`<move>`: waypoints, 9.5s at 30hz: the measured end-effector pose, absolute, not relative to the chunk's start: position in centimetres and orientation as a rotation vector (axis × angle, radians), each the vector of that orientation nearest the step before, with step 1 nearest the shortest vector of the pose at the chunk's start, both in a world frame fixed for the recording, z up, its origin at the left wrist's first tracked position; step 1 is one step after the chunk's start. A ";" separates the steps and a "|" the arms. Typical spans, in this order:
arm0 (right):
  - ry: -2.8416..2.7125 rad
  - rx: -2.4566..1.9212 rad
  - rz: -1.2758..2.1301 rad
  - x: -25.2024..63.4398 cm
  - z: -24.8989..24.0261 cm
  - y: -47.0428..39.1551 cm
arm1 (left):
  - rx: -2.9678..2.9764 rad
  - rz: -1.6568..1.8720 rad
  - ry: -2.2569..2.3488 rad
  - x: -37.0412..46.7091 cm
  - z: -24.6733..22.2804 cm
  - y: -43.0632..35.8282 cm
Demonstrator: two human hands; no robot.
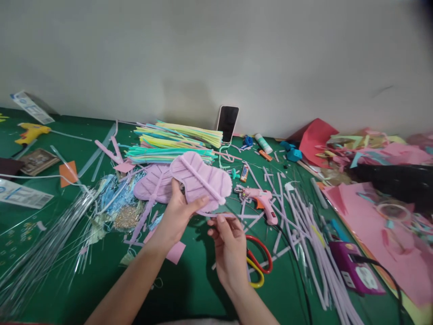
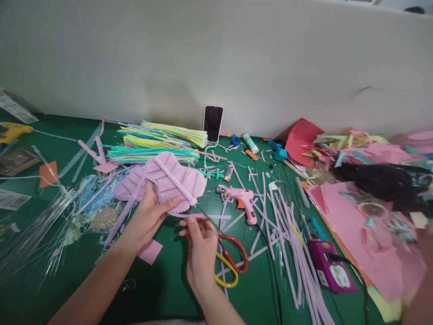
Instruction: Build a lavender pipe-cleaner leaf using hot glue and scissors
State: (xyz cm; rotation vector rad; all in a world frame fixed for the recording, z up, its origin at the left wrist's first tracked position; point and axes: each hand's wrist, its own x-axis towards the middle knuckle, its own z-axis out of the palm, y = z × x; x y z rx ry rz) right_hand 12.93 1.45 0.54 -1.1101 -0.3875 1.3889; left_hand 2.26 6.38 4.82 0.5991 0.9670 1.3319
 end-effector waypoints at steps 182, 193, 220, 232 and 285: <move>-1.142 -1.846 0.475 18.6 1.3 5.4 | -0.260 1.337 0.907 0.4 2.7 7.7; -1.154 -1.854 0.443 18.7 1.3 5.6 | -0.229 1.344 0.920 0.3 2.6 7.7; -1.153 -1.884 0.368 19.4 2.1 5.7 | -0.252 1.325 0.939 0.5 2.8 7.6; -1.136 -1.875 0.384 19.6 2.7 5.8 | -0.227 1.299 0.947 0.6 2.9 7.7; -1.091 -1.844 0.394 20.1 4.1 6.6 | -0.077 1.212 1.036 0.8 3.1 6.9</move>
